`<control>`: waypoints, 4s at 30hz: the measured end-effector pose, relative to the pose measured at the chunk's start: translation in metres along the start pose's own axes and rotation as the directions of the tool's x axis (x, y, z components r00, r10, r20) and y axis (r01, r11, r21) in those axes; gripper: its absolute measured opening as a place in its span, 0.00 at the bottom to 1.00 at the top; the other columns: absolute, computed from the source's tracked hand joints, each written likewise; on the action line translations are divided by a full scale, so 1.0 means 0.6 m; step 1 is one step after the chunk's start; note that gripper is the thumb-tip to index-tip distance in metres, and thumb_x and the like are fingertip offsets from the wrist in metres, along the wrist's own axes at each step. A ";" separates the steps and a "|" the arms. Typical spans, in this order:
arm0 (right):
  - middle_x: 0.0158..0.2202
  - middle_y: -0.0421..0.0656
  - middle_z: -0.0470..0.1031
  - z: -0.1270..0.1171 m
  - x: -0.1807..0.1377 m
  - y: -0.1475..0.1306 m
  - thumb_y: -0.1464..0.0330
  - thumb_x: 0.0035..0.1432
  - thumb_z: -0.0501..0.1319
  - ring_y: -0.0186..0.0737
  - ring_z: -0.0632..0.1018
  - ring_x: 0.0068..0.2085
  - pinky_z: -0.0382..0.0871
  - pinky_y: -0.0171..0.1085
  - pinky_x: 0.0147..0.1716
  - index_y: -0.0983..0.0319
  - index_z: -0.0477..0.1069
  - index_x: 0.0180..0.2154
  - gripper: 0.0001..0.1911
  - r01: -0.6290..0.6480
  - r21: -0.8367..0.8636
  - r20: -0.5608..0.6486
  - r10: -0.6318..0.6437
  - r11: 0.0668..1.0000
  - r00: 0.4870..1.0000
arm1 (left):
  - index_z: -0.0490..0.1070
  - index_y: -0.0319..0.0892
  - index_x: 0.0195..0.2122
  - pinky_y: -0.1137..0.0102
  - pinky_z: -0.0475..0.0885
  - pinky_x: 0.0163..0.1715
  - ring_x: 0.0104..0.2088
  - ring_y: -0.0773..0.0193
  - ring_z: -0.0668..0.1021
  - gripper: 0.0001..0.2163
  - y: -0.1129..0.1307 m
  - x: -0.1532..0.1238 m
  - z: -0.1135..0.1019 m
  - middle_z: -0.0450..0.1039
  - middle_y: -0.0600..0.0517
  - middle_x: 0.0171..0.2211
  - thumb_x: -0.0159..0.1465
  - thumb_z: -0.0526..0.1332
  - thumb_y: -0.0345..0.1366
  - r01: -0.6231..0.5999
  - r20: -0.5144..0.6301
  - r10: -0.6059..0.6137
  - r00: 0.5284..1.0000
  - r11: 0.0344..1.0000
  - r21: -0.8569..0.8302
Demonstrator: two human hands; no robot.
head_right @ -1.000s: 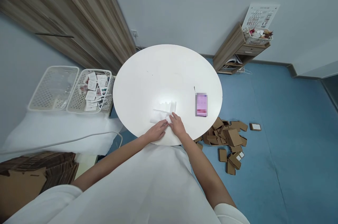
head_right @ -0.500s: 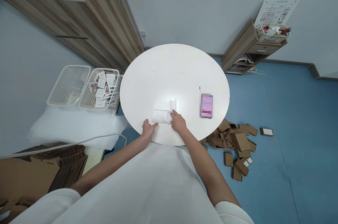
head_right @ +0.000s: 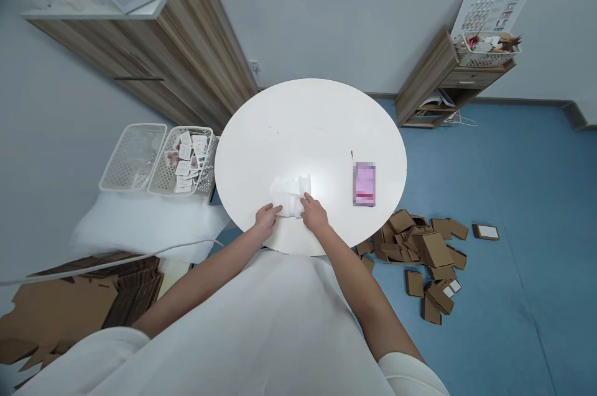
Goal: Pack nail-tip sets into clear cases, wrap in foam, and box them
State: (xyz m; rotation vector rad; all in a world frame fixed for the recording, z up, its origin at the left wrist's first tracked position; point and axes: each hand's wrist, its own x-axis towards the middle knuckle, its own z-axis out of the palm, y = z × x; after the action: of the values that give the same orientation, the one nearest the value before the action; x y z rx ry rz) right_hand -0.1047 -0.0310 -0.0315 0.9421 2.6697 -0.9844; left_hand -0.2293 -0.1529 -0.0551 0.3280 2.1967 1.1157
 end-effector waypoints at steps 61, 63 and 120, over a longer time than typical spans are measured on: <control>0.55 0.50 0.61 0.017 -0.063 -0.005 0.72 0.43 0.57 0.51 0.62 0.54 0.57 0.50 0.52 0.64 0.59 0.54 0.32 0.353 0.125 0.051 -0.361 0.927 0.931 | 0.60 0.43 0.51 0.60 0.62 0.48 0.48 0.53 0.67 0.24 0.015 -0.028 -0.057 0.65 0.45 0.49 0.51 0.58 0.30 -0.838 0.713 0.477 0.514 0.455 0.301; 0.53 0.47 0.64 0.017 -0.081 -0.014 0.72 0.45 0.56 0.49 0.64 0.53 0.58 0.47 0.51 0.60 0.62 0.51 0.27 0.319 0.188 0.049 -0.334 0.929 0.941 | 0.62 0.45 0.50 0.61 0.63 0.47 0.47 0.55 0.68 0.20 0.015 -0.039 -0.065 0.66 0.47 0.47 0.54 0.55 0.32 -0.830 0.738 0.459 0.495 0.501 0.245; 0.35 0.43 0.75 0.043 -0.040 -0.021 0.65 0.47 0.56 0.38 0.76 0.34 0.72 0.39 0.32 0.59 0.62 0.42 0.17 -0.345 0.656 -0.071 0.510 0.672 0.857 | 0.69 0.42 0.33 0.71 0.70 0.35 0.34 0.65 0.76 0.07 0.013 -0.003 -0.016 0.75 0.51 0.33 0.53 0.61 0.36 -0.064 0.308 0.040 0.951 0.995 0.070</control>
State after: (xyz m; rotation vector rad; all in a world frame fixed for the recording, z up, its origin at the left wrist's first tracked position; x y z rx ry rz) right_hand -0.0953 -0.0670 -0.0367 1.8385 2.0808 -1.7563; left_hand -0.2345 -0.1553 -0.0439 0.5584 1.9680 0.9360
